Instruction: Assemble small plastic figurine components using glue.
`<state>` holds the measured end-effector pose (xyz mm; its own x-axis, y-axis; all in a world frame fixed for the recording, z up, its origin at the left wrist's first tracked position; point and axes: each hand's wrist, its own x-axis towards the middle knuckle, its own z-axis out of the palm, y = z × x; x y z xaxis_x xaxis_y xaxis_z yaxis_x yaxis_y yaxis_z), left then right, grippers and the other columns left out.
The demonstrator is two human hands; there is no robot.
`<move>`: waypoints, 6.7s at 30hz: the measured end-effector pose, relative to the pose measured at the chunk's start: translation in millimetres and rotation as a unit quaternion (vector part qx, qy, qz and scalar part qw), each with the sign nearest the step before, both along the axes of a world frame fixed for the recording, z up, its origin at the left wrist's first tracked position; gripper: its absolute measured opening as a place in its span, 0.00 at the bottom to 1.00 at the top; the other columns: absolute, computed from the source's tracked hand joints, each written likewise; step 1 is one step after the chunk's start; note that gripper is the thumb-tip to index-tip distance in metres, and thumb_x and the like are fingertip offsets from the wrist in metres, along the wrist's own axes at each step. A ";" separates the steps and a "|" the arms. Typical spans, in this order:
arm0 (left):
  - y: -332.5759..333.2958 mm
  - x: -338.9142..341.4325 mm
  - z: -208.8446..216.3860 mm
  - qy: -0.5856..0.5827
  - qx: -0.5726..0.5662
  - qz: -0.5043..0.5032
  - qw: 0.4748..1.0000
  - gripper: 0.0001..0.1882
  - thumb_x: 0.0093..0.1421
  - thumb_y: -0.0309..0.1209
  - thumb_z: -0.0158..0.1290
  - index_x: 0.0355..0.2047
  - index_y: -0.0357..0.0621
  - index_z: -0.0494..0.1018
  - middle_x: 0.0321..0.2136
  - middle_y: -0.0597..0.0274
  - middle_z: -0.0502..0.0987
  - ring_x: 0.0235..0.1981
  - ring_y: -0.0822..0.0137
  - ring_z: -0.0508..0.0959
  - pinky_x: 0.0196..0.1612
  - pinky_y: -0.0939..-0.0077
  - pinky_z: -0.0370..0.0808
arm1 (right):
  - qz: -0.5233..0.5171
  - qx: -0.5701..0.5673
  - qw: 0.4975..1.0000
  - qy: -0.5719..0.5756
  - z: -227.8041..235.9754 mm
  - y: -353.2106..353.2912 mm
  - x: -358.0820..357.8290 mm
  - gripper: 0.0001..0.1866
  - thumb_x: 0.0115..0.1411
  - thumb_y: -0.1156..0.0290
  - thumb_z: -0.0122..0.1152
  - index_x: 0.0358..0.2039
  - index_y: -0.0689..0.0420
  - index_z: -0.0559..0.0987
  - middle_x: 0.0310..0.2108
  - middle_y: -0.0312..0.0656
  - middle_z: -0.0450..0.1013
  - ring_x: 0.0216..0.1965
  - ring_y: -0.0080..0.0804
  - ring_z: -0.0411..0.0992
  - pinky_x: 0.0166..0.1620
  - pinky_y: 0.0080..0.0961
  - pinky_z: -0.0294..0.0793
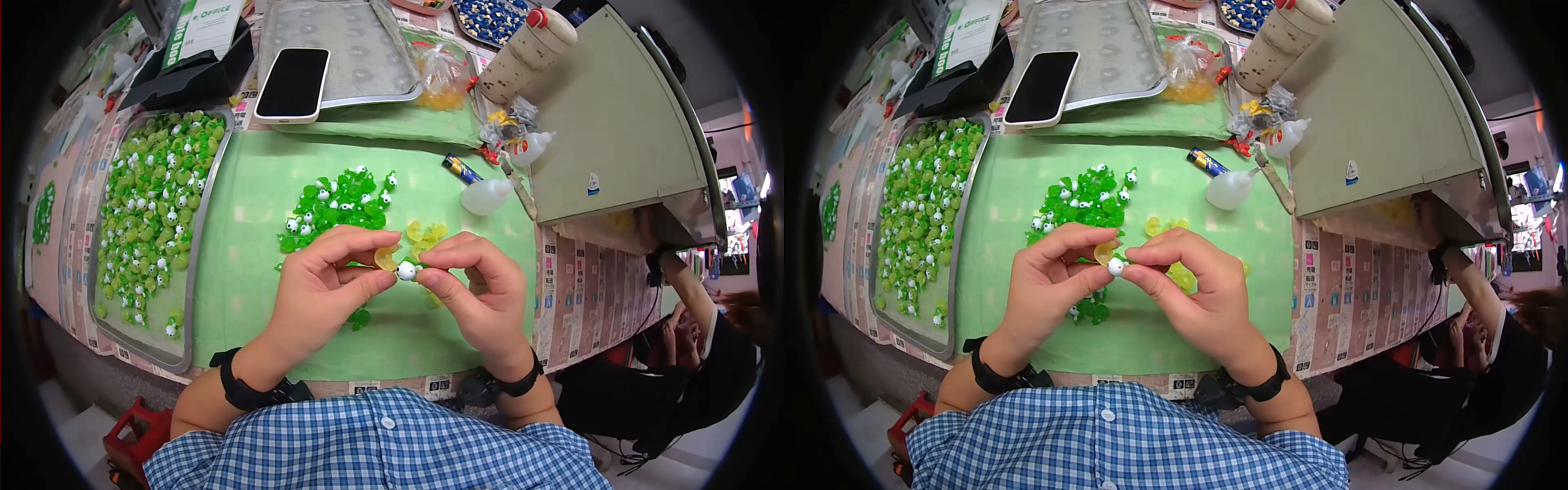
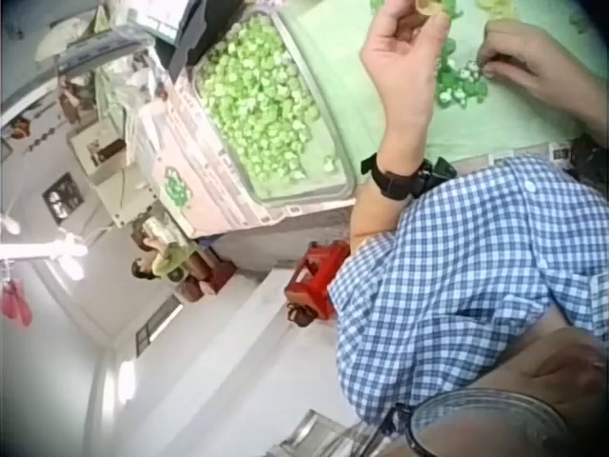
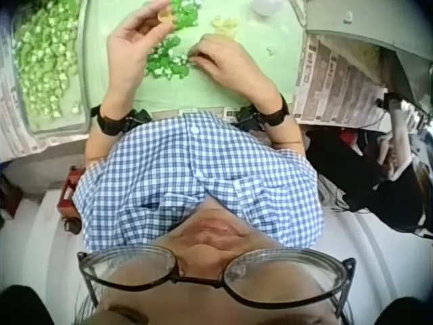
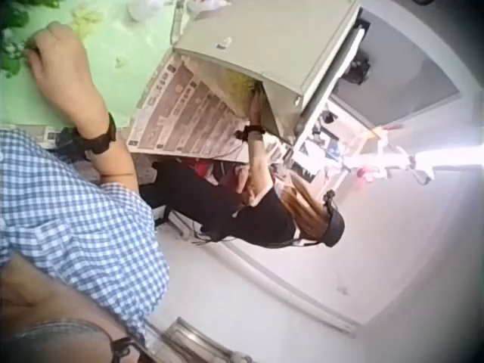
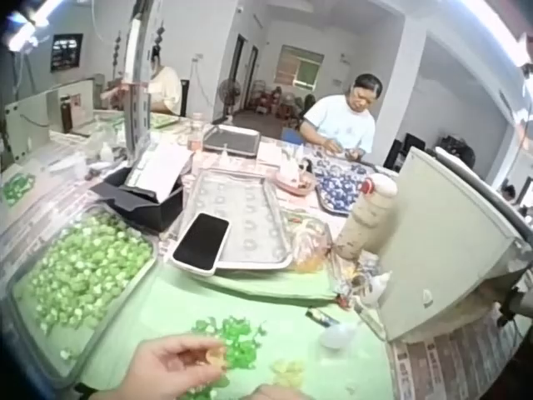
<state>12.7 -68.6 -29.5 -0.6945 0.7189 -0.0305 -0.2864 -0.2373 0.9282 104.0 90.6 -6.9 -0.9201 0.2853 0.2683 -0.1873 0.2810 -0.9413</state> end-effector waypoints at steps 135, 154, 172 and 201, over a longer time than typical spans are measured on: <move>-6.2 -10.8 16.2 -0.091 -0.005 -0.054 0.994 0.17 0.54 0.18 0.53 0.46 0.35 0.70 0.43 0.58 0.74 0.34 0.73 0.76 0.40 0.81 0.76 | -0.174 0.058 0.978 -0.095 -40.8 76.8 -14.9 0.15 0.50 0.76 0.64 0.38 0.60 0.71 0.43 0.40 0.68 0.41 0.26 0.68 0.38 0.22 0.69; -4.3 -6.1 8.2 -0.112 0.006 -0.032 0.993 0.17 0.52 0.17 0.55 0.43 0.36 0.71 0.41 0.58 0.74 0.39 0.70 0.75 0.43 0.79 0.74 | -0.086 -0.108 0.988 0.074 10.1 8.1 24.9 0.28 0.45 0.71 0.69 0.44 0.59 0.64 0.40 0.40 0.64 0.34 0.24 0.70 0.35 0.19 0.72; -0.2 -4.0 3.4 -0.076 -0.010 -0.019 0.997 0.20 0.48 0.19 0.59 0.42 0.37 0.69 0.38 0.59 0.74 0.40 0.71 0.73 0.45 0.79 0.72 | -0.038 0.263 0.945 0.193 10.5 1.3 15.0 0.23 0.41 0.70 0.71 0.39 0.59 0.72 0.18 0.36 0.69 0.12 0.26 0.61 0.14 0.20 0.58; -0.2 -1.9 6.2 -0.016 -0.008 -0.028 0.999 0.18 0.52 0.17 0.55 0.45 0.36 0.71 0.43 0.59 0.72 0.40 0.71 0.74 0.45 0.79 0.75 | -0.003 0.210 0.965 0.155 13.1 5.5 15.9 0.21 0.45 0.72 0.68 0.39 0.62 0.71 0.22 0.40 0.72 0.13 0.26 0.63 0.15 0.20 0.60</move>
<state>10.8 -68.8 -23.4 -0.6516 0.7558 -0.0647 -0.3289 -0.2047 0.9219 119.9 96.0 6.2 -0.7758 0.0970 0.6234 -0.4384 0.6278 -0.6432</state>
